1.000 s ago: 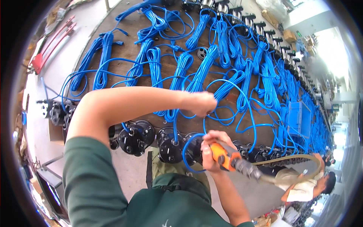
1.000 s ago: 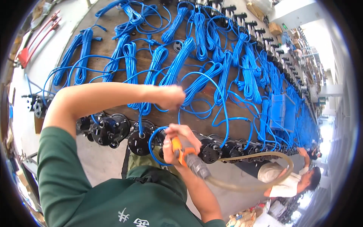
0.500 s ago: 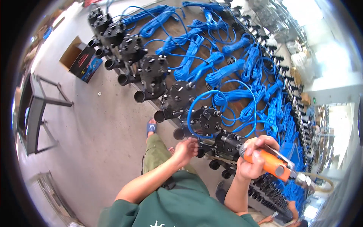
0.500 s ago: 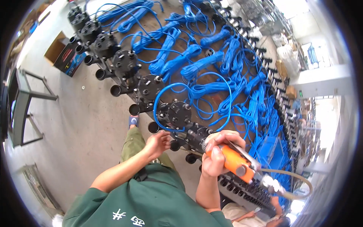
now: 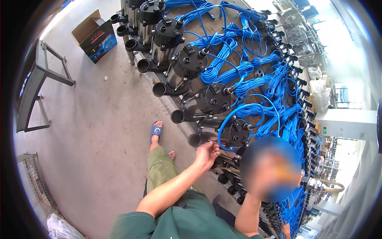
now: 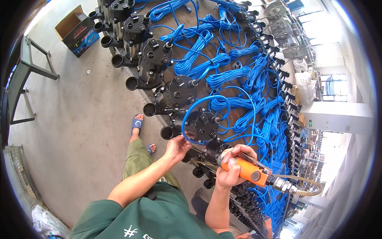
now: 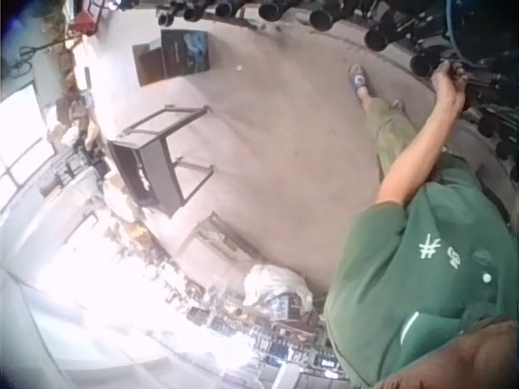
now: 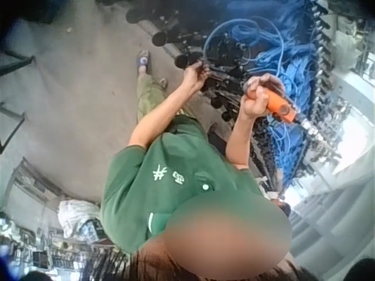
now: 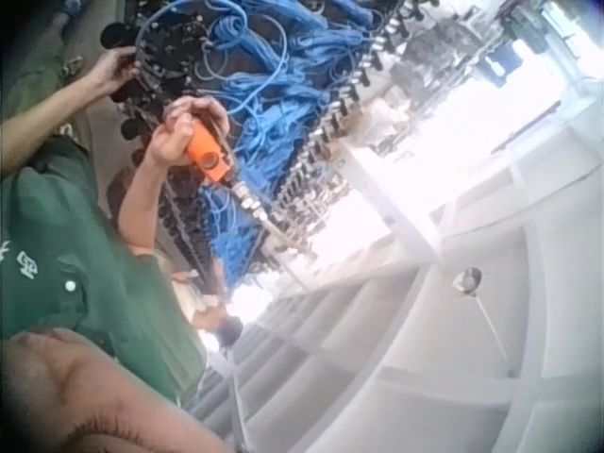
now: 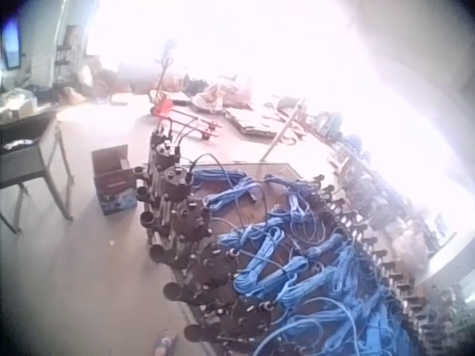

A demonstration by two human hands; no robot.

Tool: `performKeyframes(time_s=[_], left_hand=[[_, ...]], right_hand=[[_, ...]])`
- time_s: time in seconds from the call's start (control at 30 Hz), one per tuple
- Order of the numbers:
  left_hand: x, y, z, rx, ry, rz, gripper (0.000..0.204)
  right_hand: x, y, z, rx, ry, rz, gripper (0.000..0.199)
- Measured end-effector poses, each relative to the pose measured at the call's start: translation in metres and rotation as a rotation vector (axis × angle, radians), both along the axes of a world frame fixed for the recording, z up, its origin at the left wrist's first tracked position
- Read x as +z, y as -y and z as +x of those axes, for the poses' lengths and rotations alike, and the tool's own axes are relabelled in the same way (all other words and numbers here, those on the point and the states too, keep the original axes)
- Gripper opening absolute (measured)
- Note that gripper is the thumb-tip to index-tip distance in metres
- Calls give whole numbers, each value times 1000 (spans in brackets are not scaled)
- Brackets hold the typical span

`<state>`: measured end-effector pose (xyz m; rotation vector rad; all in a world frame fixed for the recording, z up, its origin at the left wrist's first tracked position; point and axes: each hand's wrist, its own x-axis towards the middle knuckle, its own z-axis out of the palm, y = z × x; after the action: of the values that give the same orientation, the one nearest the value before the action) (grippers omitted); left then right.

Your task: The person assembles water pumps by placing a black component onto the pump body and securing it using an air-powered screwdriver.

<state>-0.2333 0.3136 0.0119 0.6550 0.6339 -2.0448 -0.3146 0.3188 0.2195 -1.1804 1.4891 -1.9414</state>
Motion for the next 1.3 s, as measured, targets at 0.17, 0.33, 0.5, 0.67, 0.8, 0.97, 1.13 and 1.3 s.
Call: performKeyframes(time_s=[0.17, 0.33, 0.5, 0.67, 0.8, 0.97, 1.13, 1.3], left_hand=[[-2, -1, -3, -8, -17, 26, 17], [-9, -2, -5, -8, -20, 13, 18], [-14, 1, -4, -36, -20, 52, 17], [1, 10, 11, -262, 240, -24, 10], [33, 10, 37, -332, 1339, -767, 43], [53, 44, 49, -192, 1830, -1330, 104], [21, 50, 49, -273, 1690, -1354, 98], [32, 50, 54, -292, 1637, -1328, 89]], right_hand=[[-12, -2, -20, -51, 285, -8, 38], [-14, 15, 3, 13, 50, 80, 35], [-27, 17, 2, 164, 90, 134, 26], [-26, 21, 7, 270, -68, 159, 27], [-31, 20, 4, 254, -98, 139, 27], [-35, 24, 0, 319, 43, 79, 30], [-6, 38, 17, 391, 112, 54, 39], [-19, 79, 36, 445, -32, 34, 32]])
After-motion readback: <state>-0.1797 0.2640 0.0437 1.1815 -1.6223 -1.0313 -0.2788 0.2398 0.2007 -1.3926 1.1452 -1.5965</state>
